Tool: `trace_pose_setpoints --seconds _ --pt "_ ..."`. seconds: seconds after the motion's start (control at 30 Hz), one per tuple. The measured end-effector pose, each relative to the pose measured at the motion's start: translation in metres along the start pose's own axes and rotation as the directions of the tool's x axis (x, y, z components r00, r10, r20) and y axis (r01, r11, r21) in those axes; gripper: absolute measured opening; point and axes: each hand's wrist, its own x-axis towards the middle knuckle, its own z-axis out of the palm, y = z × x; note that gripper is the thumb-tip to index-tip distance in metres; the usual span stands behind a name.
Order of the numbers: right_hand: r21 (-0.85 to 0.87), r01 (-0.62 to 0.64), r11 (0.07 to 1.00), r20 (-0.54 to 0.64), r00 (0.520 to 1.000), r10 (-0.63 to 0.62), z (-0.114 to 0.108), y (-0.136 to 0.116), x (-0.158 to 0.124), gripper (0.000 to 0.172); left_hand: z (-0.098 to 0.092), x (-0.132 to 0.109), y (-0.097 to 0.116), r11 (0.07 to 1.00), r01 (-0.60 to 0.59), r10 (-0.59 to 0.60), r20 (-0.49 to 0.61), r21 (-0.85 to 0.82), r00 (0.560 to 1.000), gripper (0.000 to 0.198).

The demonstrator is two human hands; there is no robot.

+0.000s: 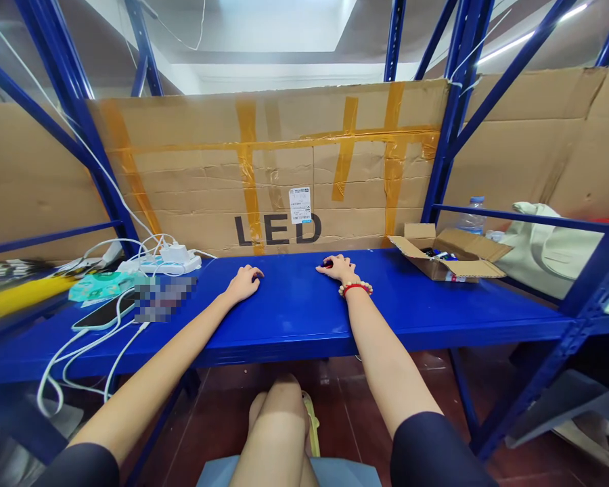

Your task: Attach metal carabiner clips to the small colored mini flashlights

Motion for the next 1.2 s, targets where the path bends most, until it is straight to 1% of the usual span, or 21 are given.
trace_pose_setpoints --seconds 0.17,0.3,0.33,0.4,0.47,0.53,0.6,0.63,0.7,0.77,0.83,0.9,1.0,1.07,1.13,1.2 --pt "-0.012 -0.059 0.998 -0.003 0.998 0.059 0.004 -0.001 0.002 0.055 0.001 0.001 -0.001 1.0 0.004 -0.004 -0.005 -0.004 1.0 0.028" --pt "-0.044 -0.086 0.995 -0.012 0.996 0.086 0.004 -0.003 0.004 0.052 0.001 0.0 -0.001 1.0 0.006 -0.006 -0.004 -0.003 1.0 0.027" --pt "-0.052 -0.096 0.994 -0.012 0.995 0.095 0.003 -0.004 0.003 0.054 0.0 0.0 -0.001 1.0 0.001 -0.001 0.0 -0.006 1.0 0.027" --pt "-0.074 -0.145 0.987 -0.022 0.989 0.143 0.0 -0.007 0.001 0.066 -0.001 0.0 -0.001 1.0 -0.009 0.009 0.008 -0.013 1.0 0.027" --pt "-0.09 -0.236 0.968 -0.045 0.972 0.232 -0.005 -0.01 -0.001 0.083 -0.001 0.0 -0.001 1.0 -0.011 0.011 0.006 -0.021 1.0 0.027" --pt "-0.089 -0.309 0.947 -0.062 0.95 0.305 -0.01 -0.012 -0.002 0.097 0.0 0.0 -0.001 1.0 -0.004 0.004 -0.005 -0.026 1.0 0.026" --pt "-0.092 -0.368 0.925 -0.072 0.929 0.362 -0.016 -0.014 0.0 0.104 0.0 0.0 -0.001 1.0 0.0 0.0 -0.01 -0.029 1.0 0.026" --pt "-0.101 -0.393 0.914 -0.075 0.919 0.386 -0.019 -0.015 0.001 0.104 0.001 0.0 -0.001 1.0 -0.001 0.001 -0.01 -0.029 1.0 0.026" --pt "-0.127 -0.444 0.887 -0.065 0.896 0.439 -0.024 -0.016 0.004 0.097 0.001 0.0 -0.002 1.0 -0.009 0.009 -0.007 -0.027 1.0 0.027" --pt "-0.137 -0.464 0.875 -0.037 0.885 0.464 -0.028 -0.017 0.007 0.083 0.001 0.001 -0.002 1.0 -0.018 0.018 -0.004 -0.025 1.0 0.027" --pt "-0.135 -0.462 0.877 -0.008 0.885 0.465 -0.03 -0.017 0.008 0.07 0.001 0.001 -0.002 1.0 -0.017 0.017 -0.001 -0.022 1.0 0.028" --pt "-0.142 -0.449 0.882 0.003 0.891 0.454 -0.03 -0.015 0.009 0.061 0.001 0.001 -0.002 1.0 -0.007 0.007 0.003 -0.016 1.0 0.028" --pt "-0.184 -0.415 0.891 -0.036 0.909 0.416 -0.029 -0.009 0.01 0.058 0.0 0.0 0.0 1.0 0.001 0.0 0.015 -0.015 1.0 0.028" --pt "-0.218 -0.412 0.885 -0.051 0.91 0.411 -0.028 -0.007 0.01 0.056 0.0 0.0 0.001 1.0 0.008 -0.008 0.025 -0.018 1.0 0.028" --pt "-0.247 -0.402 0.882 -0.043 0.914 0.405 -0.026 -0.009 0.009 0.054 -0.001 -0.001 0.001 1.0 0.004 -0.003 0.027 -0.014 1.0 0.028" --pt "-0.264 -0.385 0.885 -0.039 0.921 0.389 -0.023 -0.017 0.004 0.051 -0.001 -0.001 0.001 1.0 -0.006 0.006 0.026 -0.007 1.0 0.028"
